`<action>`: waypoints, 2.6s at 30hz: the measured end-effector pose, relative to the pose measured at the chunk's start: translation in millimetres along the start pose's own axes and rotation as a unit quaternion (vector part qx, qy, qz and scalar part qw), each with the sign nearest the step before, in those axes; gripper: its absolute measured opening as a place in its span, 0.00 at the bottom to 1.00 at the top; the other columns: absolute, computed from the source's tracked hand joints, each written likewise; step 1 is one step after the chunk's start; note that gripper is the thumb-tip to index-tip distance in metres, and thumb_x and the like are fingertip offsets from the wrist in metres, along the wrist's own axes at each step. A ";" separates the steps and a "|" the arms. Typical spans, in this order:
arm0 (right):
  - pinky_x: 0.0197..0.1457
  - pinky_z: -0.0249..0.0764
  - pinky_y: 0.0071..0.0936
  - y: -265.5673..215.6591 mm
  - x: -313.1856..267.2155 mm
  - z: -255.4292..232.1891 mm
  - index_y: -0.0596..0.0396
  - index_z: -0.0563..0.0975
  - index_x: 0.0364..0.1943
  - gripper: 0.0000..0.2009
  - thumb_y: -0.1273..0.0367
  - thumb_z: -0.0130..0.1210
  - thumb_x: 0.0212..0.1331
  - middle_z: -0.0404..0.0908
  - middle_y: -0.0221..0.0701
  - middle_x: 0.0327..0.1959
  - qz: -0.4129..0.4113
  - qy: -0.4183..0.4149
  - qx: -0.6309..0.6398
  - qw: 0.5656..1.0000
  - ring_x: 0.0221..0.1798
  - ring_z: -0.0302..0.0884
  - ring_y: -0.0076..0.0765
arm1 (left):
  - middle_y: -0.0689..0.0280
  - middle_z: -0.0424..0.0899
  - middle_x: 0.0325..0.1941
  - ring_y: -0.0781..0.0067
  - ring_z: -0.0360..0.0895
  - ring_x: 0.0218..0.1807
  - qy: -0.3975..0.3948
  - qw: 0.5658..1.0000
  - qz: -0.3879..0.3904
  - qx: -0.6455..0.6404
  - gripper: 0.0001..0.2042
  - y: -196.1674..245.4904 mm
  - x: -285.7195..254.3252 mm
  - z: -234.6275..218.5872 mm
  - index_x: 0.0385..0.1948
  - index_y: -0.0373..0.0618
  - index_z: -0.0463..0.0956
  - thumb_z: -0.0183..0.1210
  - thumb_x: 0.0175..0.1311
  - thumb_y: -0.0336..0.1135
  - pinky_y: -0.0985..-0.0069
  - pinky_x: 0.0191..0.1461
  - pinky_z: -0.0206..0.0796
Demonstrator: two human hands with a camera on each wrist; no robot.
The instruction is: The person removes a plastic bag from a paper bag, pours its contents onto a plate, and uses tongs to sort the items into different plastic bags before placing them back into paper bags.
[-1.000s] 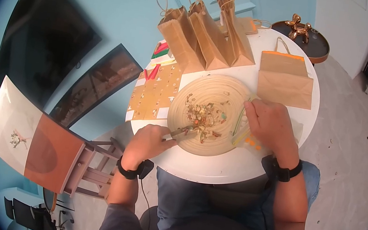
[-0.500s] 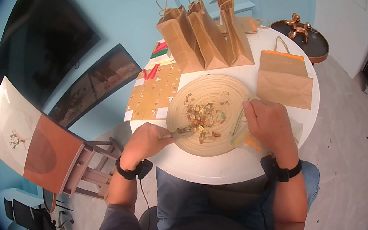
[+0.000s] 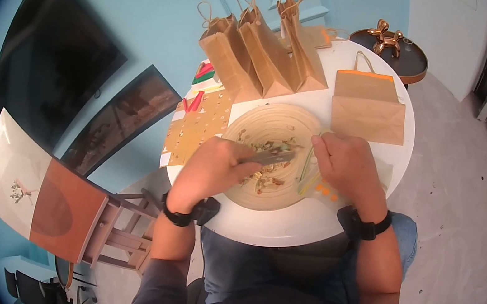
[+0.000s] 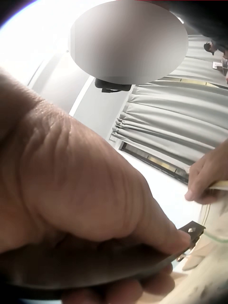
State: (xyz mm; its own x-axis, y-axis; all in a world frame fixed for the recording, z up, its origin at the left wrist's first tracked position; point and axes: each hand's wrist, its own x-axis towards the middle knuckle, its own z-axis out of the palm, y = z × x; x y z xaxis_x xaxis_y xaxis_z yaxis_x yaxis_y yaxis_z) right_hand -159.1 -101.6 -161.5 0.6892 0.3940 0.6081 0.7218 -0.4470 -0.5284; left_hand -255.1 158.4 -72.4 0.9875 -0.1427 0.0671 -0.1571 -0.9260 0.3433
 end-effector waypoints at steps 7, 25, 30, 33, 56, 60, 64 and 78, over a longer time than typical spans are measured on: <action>0.37 0.79 0.52 1.8 0.6 -3.8 0.58 0.82 0.27 0.19 0.63 0.58 0.79 0.84 0.48 0.24 0.011 0.012 0.001 1.000 0.29 0.84 0.60 | 0.48 0.86 0.25 0.53 0.87 0.29 0.010 0.999 -0.051 0.006 0.18 -12.6 23.5 -2.4 0.40 0.35 0.91 0.76 0.67 0.45 0.60 0.39 0.76; 0.35 0.78 0.51 4.0 -0.2 3.3 0.58 0.81 0.26 0.20 0.63 0.58 0.80 0.82 0.48 0.22 -0.002 0.012 0.005 1.000 0.26 0.83 0.60 | 0.58 0.82 0.21 0.65 0.81 0.25 -0.143 0.979 -0.142 -0.028 0.19 -114.4 -1.8 7.6 0.35 0.36 0.90 0.76 0.67 0.48 0.64 0.35 0.73; 0.35 0.78 0.51 3.9 -0.2 3.5 0.58 0.82 0.26 0.20 0.63 0.58 0.80 0.83 0.48 0.23 0.002 0.005 0.009 1.000 0.27 0.83 0.60 | 0.48 0.88 0.28 0.48 0.86 0.32 -0.105 0.982 -0.155 0.025 0.18 -83.2 -21.5 13.0 0.39 0.35 0.90 0.76 0.66 0.45 0.58 0.43 0.76; 0.36 0.79 0.51 4.5 -0.6 3.0 0.58 0.82 0.26 0.20 0.63 0.57 0.80 0.83 0.49 0.23 0.001 0.003 0.007 1.000 0.28 0.84 0.60 | 0.47 0.88 0.29 0.44 0.87 0.34 -0.086 0.986 -0.141 0.024 0.15 -78.2 -29.6 18.3 0.41 0.37 0.91 0.74 0.69 0.43 0.57 0.44 0.76; 0.36 0.78 0.51 6.2 -2.4 2.6 0.58 0.82 0.25 0.21 0.63 0.57 0.80 0.83 0.48 0.23 0.011 0.004 0.015 1.000 0.27 0.84 0.59 | 0.49 0.88 0.26 0.57 0.88 0.31 -0.049 0.982 -0.169 0.072 0.17 -72.1 -38.9 13.2 0.48 0.39 0.94 0.79 0.66 0.42 0.61 0.38 0.76; 0.36 0.79 0.51 7.0 -2.8 3.6 0.58 0.82 0.25 0.21 0.63 0.57 0.80 0.83 0.48 0.23 0.009 0.004 0.013 1.000 0.27 0.84 0.59 | 0.50 0.88 0.25 0.56 0.87 0.29 -0.043 0.983 -0.157 0.081 0.14 -79.9 -45.2 19.3 0.46 0.40 0.94 0.78 0.66 0.40 0.61 0.38 0.75; 0.36 0.79 0.51 6.4 -2.9 3.1 0.59 0.82 0.25 0.20 0.63 0.58 0.79 0.83 0.49 0.23 0.006 0.005 0.010 1.000 0.27 0.83 0.59 | 0.50 0.83 0.23 0.54 0.81 0.26 -0.018 0.990 -0.126 0.061 0.10 -82.5 -46.0 23.5 0.40 0.38 0.94 0.76 0.67 0.36 0.59 0.36 0.72; 0.36 0.79 0.52 4.7 -2.8 1.4 0.59 0.82 0.25 0.19 0.64 0.59 0.78 0.84 0.49 0.24 0.006 0.004 0.013 1.000 0.28 0.84 0.60 | 0.44 0.87 0.30 0.39 0.86 0.35 -0.049 0.987 -0.147 0.030 0.17 -52.7 -24.2 23.0 0.37 0.36 0.89 0.75 0.67 0.45 0.52 0.42 0.76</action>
State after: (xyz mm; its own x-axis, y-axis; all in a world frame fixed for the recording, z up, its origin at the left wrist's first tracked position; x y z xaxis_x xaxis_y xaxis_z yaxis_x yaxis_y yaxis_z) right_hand -157.5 -103.6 -166.5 0.6971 0.3815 0.6070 0.7151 -0.4310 -0.5504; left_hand -270.5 202.7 -113.7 0.9873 0.1042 -0.1195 0.1340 -0.9513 0.2776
